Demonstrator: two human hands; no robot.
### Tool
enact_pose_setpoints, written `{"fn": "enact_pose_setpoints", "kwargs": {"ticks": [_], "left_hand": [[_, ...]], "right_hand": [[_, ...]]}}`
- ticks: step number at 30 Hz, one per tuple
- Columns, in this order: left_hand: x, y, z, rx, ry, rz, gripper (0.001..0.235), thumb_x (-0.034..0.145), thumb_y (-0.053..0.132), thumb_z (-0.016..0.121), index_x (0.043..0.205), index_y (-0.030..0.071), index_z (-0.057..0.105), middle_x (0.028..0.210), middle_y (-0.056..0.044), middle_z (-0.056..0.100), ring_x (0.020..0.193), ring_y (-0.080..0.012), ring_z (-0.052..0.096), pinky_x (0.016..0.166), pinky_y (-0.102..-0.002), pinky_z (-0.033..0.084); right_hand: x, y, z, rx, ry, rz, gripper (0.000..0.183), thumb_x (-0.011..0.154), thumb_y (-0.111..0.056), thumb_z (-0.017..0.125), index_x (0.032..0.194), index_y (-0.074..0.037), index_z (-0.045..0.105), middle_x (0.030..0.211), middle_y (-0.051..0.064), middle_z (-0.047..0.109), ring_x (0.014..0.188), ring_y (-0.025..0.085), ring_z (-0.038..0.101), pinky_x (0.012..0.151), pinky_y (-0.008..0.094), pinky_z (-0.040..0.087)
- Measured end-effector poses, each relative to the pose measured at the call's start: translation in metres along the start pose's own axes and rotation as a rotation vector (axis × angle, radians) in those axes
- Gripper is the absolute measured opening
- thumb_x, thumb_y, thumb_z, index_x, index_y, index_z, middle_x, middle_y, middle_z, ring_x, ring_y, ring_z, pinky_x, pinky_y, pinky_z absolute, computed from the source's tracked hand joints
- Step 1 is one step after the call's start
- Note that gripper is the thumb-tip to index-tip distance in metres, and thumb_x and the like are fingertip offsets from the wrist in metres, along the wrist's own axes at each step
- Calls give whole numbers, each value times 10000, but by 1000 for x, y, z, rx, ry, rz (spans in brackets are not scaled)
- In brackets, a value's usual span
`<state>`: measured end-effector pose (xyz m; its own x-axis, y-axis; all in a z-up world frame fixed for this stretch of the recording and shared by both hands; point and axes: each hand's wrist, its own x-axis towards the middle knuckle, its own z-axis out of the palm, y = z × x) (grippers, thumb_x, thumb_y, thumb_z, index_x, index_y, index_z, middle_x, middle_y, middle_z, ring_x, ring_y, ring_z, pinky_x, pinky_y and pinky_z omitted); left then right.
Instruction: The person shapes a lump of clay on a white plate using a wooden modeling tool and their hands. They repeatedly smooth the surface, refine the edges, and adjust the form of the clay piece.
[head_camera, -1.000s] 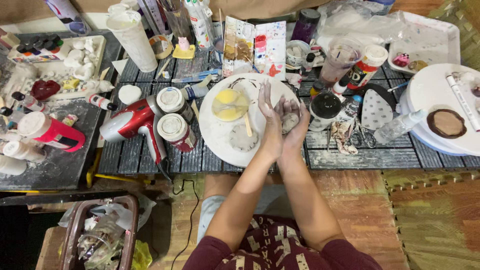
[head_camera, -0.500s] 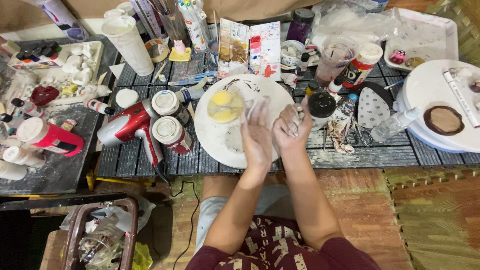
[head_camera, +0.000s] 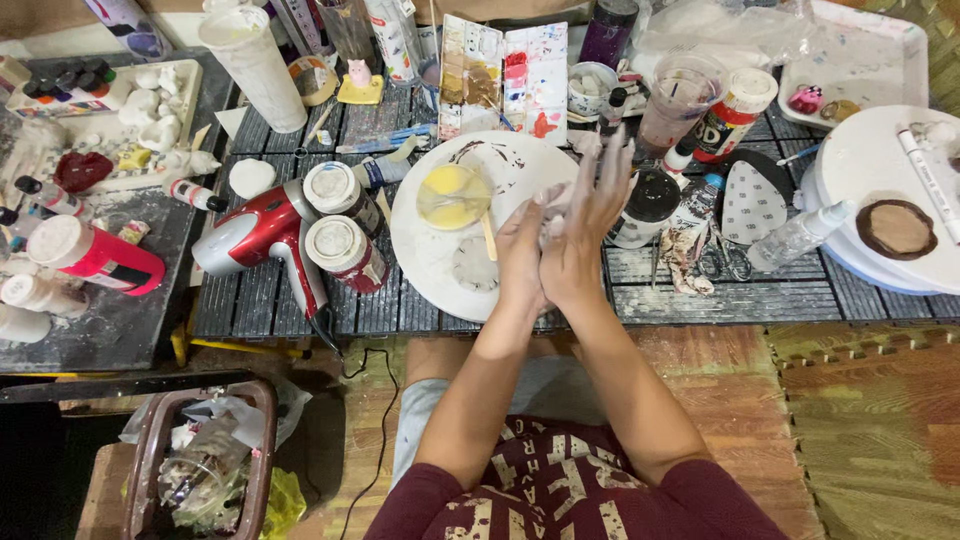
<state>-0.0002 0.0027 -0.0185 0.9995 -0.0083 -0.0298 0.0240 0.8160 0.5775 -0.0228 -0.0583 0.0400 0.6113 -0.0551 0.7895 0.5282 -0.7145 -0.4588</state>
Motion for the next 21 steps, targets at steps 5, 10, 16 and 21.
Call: {"fn": "enact_pose_setpoints", "kwargs": {"ticks": [5,10,16,21], "left_hand": [[14,2,-8,-426,-202,-75,344,1146,231,636,1363,-32,679,707,61,596,548,-57,516,487,-219,427],[-1,6,-1,574,-84,337,558,1217,355,454,1305,-120,732,869,-102,666,710,-148,527,697,-288,415],[-11,23,19,1170,43,791,663,1140,380,309,1644,-32,181,1734,-203,170,1647,-355,104,1327,-533,-20],[-13,9,27,566,29,800,725,1105,421,426,1613,41,75,1700,-177,182,1591,-338,208,1306,-485,178]], "right_hand": [[6,-5,10,811,158,184,668,1163,-552,283,1676,-141,164,1760,125,134,1617,293,200,1342,482,161],[2,5,13,1272,-72,567,743,1095,-512,396,1662,-72,201,1695,264,326,1193,220,423,705,262,294],[-27,25,30,1231,-50,813,523,1081,-454,457,1258,-6,662,1200,132,718,1001,152,707,880,293,590],[-25,51,35,1670,61,873,543,1141,-457,481,678,-182,413,555,-28,362,474,111,354,442,258,329]]}}
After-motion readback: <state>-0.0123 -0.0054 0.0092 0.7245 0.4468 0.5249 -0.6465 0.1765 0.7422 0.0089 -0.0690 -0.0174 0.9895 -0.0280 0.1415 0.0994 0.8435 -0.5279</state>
